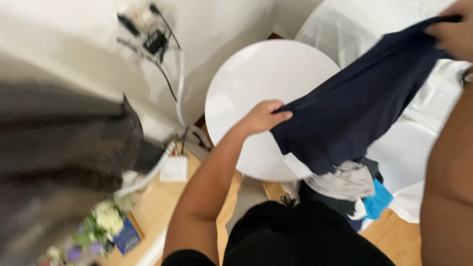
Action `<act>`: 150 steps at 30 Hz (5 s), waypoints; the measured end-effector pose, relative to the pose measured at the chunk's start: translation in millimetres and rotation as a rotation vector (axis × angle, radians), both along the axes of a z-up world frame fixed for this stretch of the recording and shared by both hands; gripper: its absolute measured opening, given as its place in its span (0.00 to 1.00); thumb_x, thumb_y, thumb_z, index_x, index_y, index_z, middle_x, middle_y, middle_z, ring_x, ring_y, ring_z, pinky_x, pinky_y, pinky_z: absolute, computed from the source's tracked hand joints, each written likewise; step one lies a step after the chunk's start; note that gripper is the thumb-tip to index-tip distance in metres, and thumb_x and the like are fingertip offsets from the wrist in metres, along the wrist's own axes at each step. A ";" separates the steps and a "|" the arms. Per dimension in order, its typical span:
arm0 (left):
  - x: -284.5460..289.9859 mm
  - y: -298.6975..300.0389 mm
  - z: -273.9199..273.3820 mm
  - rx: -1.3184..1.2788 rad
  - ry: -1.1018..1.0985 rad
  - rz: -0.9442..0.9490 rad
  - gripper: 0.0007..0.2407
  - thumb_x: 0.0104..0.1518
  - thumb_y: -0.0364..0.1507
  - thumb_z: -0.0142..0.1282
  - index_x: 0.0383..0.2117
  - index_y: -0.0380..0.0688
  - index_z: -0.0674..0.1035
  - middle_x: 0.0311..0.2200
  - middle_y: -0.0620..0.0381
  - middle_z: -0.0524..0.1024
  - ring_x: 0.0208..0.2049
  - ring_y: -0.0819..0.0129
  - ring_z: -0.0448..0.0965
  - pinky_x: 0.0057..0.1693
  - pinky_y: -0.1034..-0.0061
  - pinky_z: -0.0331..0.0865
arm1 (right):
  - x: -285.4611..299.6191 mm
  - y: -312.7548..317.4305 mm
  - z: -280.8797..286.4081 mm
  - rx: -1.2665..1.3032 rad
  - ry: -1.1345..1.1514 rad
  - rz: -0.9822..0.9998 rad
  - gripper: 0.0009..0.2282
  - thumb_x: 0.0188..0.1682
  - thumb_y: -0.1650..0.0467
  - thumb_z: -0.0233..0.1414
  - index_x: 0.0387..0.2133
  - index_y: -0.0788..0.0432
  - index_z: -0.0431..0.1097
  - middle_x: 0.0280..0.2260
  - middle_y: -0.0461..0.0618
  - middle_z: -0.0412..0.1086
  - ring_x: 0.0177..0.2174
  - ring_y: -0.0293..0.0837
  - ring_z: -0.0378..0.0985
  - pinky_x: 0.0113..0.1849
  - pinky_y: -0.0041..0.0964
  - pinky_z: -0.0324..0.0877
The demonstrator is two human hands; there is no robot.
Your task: The person folds a beige t-shirt on a white round table, then places it on a stack of clothes on a bed. Next, the person folds a black t-shirt on the same table and places it on the stack.
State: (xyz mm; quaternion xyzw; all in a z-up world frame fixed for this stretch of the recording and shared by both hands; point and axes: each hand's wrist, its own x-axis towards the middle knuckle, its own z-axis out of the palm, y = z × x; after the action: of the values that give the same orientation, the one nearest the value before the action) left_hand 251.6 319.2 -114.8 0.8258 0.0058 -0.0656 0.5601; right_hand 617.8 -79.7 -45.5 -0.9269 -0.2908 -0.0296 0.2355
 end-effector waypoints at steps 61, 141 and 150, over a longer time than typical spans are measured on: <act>-19.8 95.5 -191.8 0.720 0.062 0.284 0.23 0.52 0.38 0.64 0.52 0.39 0.79 0.57 0.38 0.70 0.62 0.45 0.65 0.66 0.48 0.55 | -302.1 115.5 -281.6 0.131 0.272 -0.375 0.07 0.49 0.68 0.57 0.36 0.57 0.79 0.41 0.58 0.76 0.45 0.58 0.77 0.48 0.50 0.71; -108.5 51.4 -228.6 0.683 -0.170 0.208 0.09 0.50 0.21 0.59 0.36 0.47 0.81 0.37 0.53 0.77 0.42 0.52 0.75 0.51 0.57 0.69 | -403.0 240.3 -257.1 -0.271 0.232 0.066 0.28 0.40 0.62 0.61 0.57 0.52 0.66 0.56 0.56 0.62 0.59 0.55 0.59 0.59 0.65 0.48; -85.2 81.6 -176.2 0.608 -0.356 0.152 0.06 0.48 0.19 0.57 0.30 0.44 0.78 0.32 0.50 0.72 0.37 0.49 0.74 0.44 0.57 0.69 | -351.2 220.9 -310.9 -0.271 0.041 -0.196 0.13 0.41 0.74 0.58 0.37 0.42 0.80 0.43 0.40 0.76 0.50 0.46 0.72 0.59 0.62 0.55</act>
State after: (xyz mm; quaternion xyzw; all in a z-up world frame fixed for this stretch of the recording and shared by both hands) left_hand 166.4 400.8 -291.1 0.9503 -0.0111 0.1256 0.2845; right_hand 266.6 141.2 -356.4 -0.9745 -0.1953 0.0061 0.1104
